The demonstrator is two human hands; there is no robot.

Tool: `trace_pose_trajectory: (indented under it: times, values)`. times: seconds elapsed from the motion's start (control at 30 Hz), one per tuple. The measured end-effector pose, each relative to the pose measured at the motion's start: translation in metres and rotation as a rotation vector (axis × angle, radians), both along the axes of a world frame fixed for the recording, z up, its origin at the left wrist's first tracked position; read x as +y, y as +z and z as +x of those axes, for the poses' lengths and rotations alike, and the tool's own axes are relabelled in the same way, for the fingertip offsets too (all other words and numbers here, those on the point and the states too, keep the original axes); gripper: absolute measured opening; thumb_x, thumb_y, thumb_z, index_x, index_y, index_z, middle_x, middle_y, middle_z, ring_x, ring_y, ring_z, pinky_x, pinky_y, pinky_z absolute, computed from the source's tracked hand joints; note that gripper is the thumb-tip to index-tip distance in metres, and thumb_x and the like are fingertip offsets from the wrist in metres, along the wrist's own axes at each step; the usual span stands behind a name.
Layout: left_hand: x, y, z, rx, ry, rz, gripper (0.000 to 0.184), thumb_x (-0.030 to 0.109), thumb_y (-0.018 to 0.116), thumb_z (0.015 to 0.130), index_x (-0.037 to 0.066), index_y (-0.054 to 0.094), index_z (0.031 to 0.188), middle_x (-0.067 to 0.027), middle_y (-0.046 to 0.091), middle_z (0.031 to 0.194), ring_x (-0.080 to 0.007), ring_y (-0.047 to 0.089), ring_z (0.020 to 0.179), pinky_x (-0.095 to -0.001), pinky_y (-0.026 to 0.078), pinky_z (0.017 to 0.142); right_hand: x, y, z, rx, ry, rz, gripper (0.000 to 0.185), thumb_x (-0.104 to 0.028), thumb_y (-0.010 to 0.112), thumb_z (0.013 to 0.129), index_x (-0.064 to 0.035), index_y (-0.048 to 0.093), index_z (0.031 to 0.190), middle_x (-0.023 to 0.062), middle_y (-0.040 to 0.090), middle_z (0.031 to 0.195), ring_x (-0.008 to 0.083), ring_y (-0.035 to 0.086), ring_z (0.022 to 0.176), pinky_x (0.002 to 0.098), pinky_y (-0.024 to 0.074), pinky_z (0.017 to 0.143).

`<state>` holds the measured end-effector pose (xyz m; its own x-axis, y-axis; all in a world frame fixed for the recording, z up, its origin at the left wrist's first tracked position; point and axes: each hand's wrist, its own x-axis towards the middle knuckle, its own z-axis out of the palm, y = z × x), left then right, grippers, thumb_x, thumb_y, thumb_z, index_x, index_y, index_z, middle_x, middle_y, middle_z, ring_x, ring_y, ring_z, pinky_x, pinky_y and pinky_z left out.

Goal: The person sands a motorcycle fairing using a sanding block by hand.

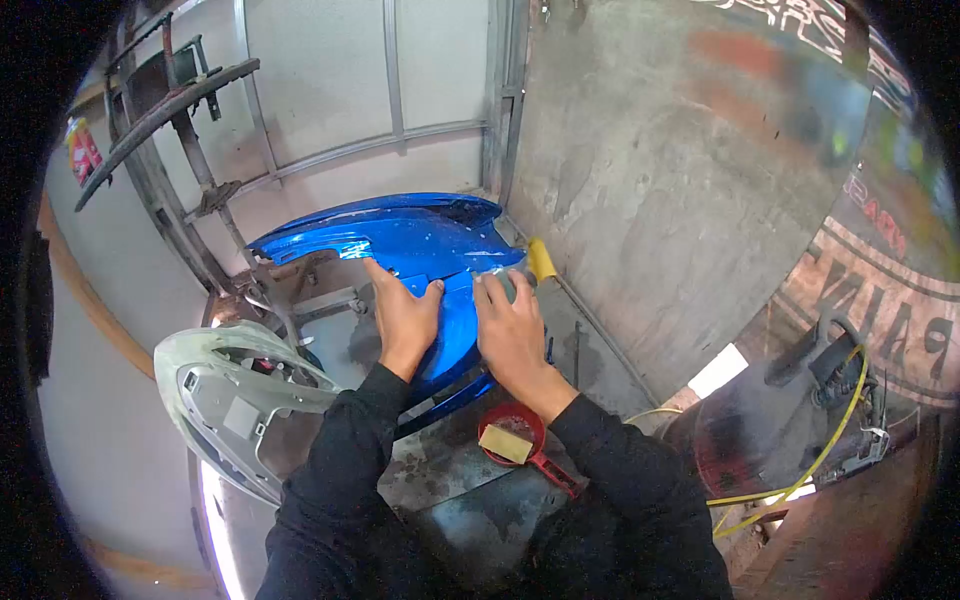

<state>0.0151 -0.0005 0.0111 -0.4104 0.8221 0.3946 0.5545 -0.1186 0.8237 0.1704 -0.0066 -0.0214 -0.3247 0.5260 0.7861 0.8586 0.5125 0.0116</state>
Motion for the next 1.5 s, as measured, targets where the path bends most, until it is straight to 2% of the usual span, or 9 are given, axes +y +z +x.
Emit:
trace_pose_trajectory:
  times: [0.1, 0.63, 0.8, 0.93, 1.03, 1.17, 1.27, 1.37, 1.5]
  values:
    - [-0.002, 0.004, 0.001, 0.013, 0.008, 0.001, 0.106, 0.017, 0.080, 0.081, -0.018, 0.008, 0.152, -0.0395, 0.036, 0.150, -0.0500, 0.049, 0.133, -0.0480, 0.043, 0.110, 0.008, 0.005, 0.013, -0.008, -0.021, 0.022, 0.043, -0.005, 0.062, 0.084, -0.0003, 0.063, 0.127, 0.0116, 0.061, 0.127, 0.0422, 0.053, 0.122, 0.0491, 0.0501, 0.095]
    - [-0.005, 0.005, -0.009, 0.008, -0.005, -0.006, 0.106, 0.016, 0.080, 0.081, -0.018, 0.009, 0.152, -0.0397, 0.035, 0.150, -0.0502, 0.046, 0.135, -0.0481, 0.041, 0.112, 0.003, -0.003, 0.013, -0.042, 0.041, -0.009, 0.044, -0.006, 0.063, 0.084, -0.0006, 0.064, 0.128, 0.0111, 0.062, 0.126, 0.0423, 0.054, 0.122, 0.0504, 0.0509, 0.092]
    - [0.002, -0.005, -0.008, 0.053, 0.028, 0.026, 0.106, 0.016, 0.080, 0.081, -0.018, 0.009, 0.151, -0.0395, 0.036, 0.150, -0.0501, 0.046, 0.135, -0.0485, 0.042, 0.111, -0.011, -0.016, 0.001, -0.029, 0.138, 0.002, 0.049, -0.002, 0.067, 0.079, -0.0039, 0.065, 0.128, 0.0099, 0.064, 0.124, 0.0418, 0.055, 0.120, 0.0500, 0.0496, 0.097]
    - [-0.007, 0.002, -0.008, 0.024, -0.004, 0.001, 0.106, 0.016, 0.080, 0.080, -0.018, 0.009, 0.152, -0.0394, 0.036, 0.150, -0.0502, 0.047, 0.134, -0.0485, 0.042, 0.111, 0.009, 0.001, 0.014, 0.018, 0.031, -0.003, 0.050, -0.001, 0.067, 0.077, -0.0041, 0.066, 0.126, 0.0097, 0.063, 0.124, 0.0408, 0.056, 0.119, 0.0498, 0.0495, 0.099]
    - [-0.003, -0.002, -0.006, 0.023, -0.009, 0.013, 0.106, 0.015, 0.080, 0.080, -0.017, 0.008, 0.152, -0.0389, 0.036, 0.150, -0.0501, 0.047, 0.134, -0.0486, 0.042, 0.111, -0.007, -0.012, 0.005, -0.036, 0.129, -0.008, 0.050, -0.001, 0.067, 0.077, -0.0039, 0.066, 0.127, 0.0105, 0.063, 0.125, 0.0414, 0.055, 0.119, 0.0500, 0.0493, 0.099]
    - [-0.003, -0.002, -0.006, 0.013, -0.024, 0.051, 0.107, 0.015, 0.080, 0.080, -0.016, 0.008, 0.153, -0.0387, 0.036, 0.150, -0.0499, 0.046, 0.135, -0.0485, 0.041, 0.111, 0.004, 0.000, 0.011, -0.010, 0.028, 0.023, 0.042, -0.002, 0.062, 0.084, 0.0010, 0.063, 0.125, 0.0142, 0.063, 0.121, 0.0422, 0.055, 0.120, 0.0494, 0.0494, 0.097]
    - [-0.001, -0.010, -0.008, 0.052, -0.007, 0.059, 0.107, 0.015, 0.080, 0.080, -0.016, 0.008, 0.152, -0.0391, 0.036, 0.150, -0.0496, 0.046, 0.135, -0.0479, 0.041, 0.112, -0.011, -0.008, 0.005, -0.037, 0.150, -0.034, 0.042, -0.002, 0.060, 0.085, 0.0015, 0.063, 0.126, 0.0148, 0.064, 0.122, 0.0419, 0.055, 0.120, 0.0488, 0.0494, 0.097]
    - [-0.006, 0.000, -0.007, 0.011, -0.029, 0.035, 0.107, 0.015, 0.080, 0.080, -0.017, 0.008, 0.152, -0.0391, 0.036, 0.150, -0.0494, 0.045, 0.137, -0.0478, 0.040, 0.113, 0.005, 0.005, 0.015, -0.018, 0.033, -0.023, 0.043, -0.003, 0.060, 0.084, 0.0019, 0.063, 0.126, 0.0153, 0.064, 0.121, 0.0411, 0.055, 0.119, 0.0481, 0.0496, 0.096]
    - [0.001, -0.008, -0.006, 0.060, 0.007, 0.029, 0.105, 0.015, 0.080, 0.081, -0.017, 0.009, 0.152, -0.0391, 0.037, 0.149, -0.0495, 0.046, 0.136, -0.0485, 0.041, 0.112, -0.007, -0.014, 0.004, -0.025, 0.152, -0.029, 0.052, -0.001, 0.066, 0.077, -0.0018, 0.063, 0.129, 0.0139, 0.063, 0.123, 0.0412, 0.053, 0.120, 0.0489, 0.0484, 0.099]
